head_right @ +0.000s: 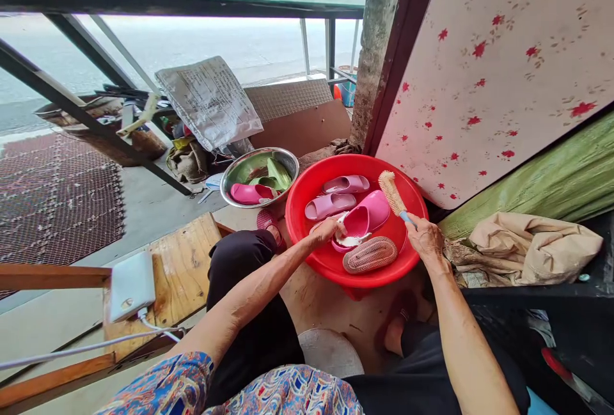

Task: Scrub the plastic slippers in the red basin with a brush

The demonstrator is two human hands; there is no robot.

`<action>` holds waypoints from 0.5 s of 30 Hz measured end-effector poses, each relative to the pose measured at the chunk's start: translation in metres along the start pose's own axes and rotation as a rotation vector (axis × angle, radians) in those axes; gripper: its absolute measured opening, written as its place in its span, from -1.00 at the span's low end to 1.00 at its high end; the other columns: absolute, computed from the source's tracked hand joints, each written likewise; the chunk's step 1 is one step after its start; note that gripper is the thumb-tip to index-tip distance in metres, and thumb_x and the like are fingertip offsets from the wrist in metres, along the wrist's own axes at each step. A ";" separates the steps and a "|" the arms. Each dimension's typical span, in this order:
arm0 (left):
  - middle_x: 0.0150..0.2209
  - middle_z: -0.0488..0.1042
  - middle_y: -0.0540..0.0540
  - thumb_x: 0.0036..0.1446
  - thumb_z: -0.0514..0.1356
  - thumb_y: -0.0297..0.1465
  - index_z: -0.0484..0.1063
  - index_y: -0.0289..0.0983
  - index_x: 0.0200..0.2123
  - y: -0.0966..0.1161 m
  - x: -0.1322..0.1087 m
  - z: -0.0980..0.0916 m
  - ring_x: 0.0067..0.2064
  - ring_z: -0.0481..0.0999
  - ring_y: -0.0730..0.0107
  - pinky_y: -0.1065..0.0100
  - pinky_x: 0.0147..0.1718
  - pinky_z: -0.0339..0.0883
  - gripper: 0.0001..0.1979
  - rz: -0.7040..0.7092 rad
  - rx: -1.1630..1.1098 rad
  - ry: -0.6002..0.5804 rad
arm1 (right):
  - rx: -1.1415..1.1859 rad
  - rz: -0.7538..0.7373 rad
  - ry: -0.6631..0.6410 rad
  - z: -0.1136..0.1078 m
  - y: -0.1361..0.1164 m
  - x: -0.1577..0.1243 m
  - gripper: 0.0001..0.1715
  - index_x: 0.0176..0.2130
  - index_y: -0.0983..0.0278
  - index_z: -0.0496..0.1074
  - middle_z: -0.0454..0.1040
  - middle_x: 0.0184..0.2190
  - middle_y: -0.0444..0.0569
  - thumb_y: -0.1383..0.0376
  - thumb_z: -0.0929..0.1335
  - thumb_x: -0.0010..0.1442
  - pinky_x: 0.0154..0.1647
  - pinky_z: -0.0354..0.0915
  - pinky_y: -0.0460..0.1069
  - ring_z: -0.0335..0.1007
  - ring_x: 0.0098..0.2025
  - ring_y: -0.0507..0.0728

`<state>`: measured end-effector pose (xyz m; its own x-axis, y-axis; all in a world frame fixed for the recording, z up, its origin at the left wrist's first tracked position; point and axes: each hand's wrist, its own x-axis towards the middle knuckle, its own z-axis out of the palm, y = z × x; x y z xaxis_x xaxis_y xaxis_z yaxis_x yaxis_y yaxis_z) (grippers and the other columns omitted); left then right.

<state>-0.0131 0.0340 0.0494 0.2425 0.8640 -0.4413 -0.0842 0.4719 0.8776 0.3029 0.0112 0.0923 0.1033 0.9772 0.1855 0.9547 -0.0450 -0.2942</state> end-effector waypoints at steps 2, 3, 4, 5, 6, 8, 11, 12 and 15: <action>-0.56 0.41 0.09 -0.26 0.29 -0.56 0.62 -0.23 -0.32 0.004 -0.007 -0.004 -0.46 0.35 0.38 0.39 -0.39 0.25 -0.68 0.071 0.157 -0.031 | 0.034 -0.008 -0.021 0.002 -0.003 -0.001 -0.51 0.16 0.11 0.67 0.72 -0.04 0.07 0.13 0.32 0.38 -0.19 0.38 0.02 0.59 -0.11 0.24; -0.54 0.42 0.09 -0.25 0.29 -0.55 0.64 -0.23 -0.26 0.005 -0.010 -0.005 -0.45 0.35 0.37 0.38 -0.39 0.24 -0.63 0.111 0.249 -0.023 | 0.051 -0.030 -0.035 0.002 -0.007 -0.003 -0.51 0.16 0.10 0.67 0.72 -0.03 0.06 0.13 0.32 0.38 -0.17 0.39 0.02 0.60 -0.10 0.24; -0.51 0.44 0.09 -0.23 0.30 -0.55 0.66 -0.22 -0.20 0.006 -0.012 -0.005 -0.43 0.36 0.36 0.38 -0.38 0.24 -0.58 0.147 0.341 -0.005 | 0.068 -0.063 -0.054 0.002 -0.011 -0.007 -0.52 0.16 0.08 0.67 0.72 -0.03 0.04 0.13 0.31 0.38 -0.14 0.41 0.02 0.60 -0.09 0.24; -0.47 0.47 0.07 -0.21 0.32 -0.54 0.67 -0.21 -0.14 0.005 -0.013 -0.004 -0.39 0.40 0.32 0.37 -0.35 0.26 -0.55 0.177 0.417 0.024 | 0.081 -0.106 -0.077 0.002 -0.016 -0.010 -0.52 0.16 0.07 0.67 0.72 -0.02 0.02 0.13 0.31 0.39 -0.13 0.42 0.02 0.61 -0.08 0.23; -0.42 0.52 0.05 -0.19 0.33 -0.53 0.67 -0.19 -0.09 0.003 -0.014 -0.003 -0.34 0.45 0.28 0.36 -0.30 0.29 -0.51 0.207 0.477 0.053 | 0.083 -0.150 -0.104 0.001 -0.022 -0.013 -0.52 0.17 0.06 0.66 0.72 -0.02 0.02 0.12 0.31 0.40 -0.12 0.42 0.01 0.61 -0.07 0.23; -0.26 0.60 -0.01 -0.17 0.37 -0.52 0.66 -0.17 0.01 -0.002 -0.012 0.000 -0.17 0.53 0.16 0.33 -0.14 0.35 -0.43 0.269 0.549 0.098 | 0.039 -0.200 -0.145 -0.001 -0.031 -0.017 -0.51 0.19 0.05 0.65 0.72 -0.04 0.02 0.12 0.31 0.40 -0.15 0.40 0.00 0.61 -0.09 0.22; -0.01 0.62 -0.07 -0.14 0.38 -0.52 0.64 -0.12 0.08 -0.012 -0.008 0.002 0.06 0.54 0.02 0.27 0.12 0.32 -0.38 0.355 0.576 0.141 | -0.094 -0.134 -0.147 -0.005 -0.034 -0.014 -0.50 0.23 0.06 0.63 0.71 -0.11 0.06 0.15 0.32 0.40 -0.24 0.34 0.00 0.60 -0.16 0.21; 0.04 0.61 -0.07 -0.13 0.38 -0.53 0.64 -0.10 0.10 -0.014 -0.007 0.002 0.12 0.52 0.00 0.26 0.18 0.29 -0.36 0.377 0.574 0.140 | -0.126 -0.090 -0.134 -0.007 -0.032 -0.011 -0.50 0.23 0.07 0.62 0.71 -0.12 0.08 0.16 0.32 0.40 -0.25 0.33 0.00 0.60 -0.17 0.22; 0.11 0.57 -0.07 -0.11 0.37 -0.51 0.60 -0.06 0.16 -0.013 -0.007 -0.001 0.20 0.49 -0.01 0.26 0.25 0.26 -0.32 0.383 0.582 0.132 | -0.165 0.026 -0.116 -0.009 -0.023 -0.004 -0.51 0.20 0.10 0.65 0.72 -0.13 0.12 0.19 0.31 0.40 -0.26 0.32 0.02 0.60 -0.18 0.25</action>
<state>-0.0148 0.0220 0.0403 0.1767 0.9819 -0.0679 0.3993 -0.0084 0.9168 0.2828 0.0064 0.1065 0.1051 0.9921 0.0681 0.9859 -0.0950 -0.1378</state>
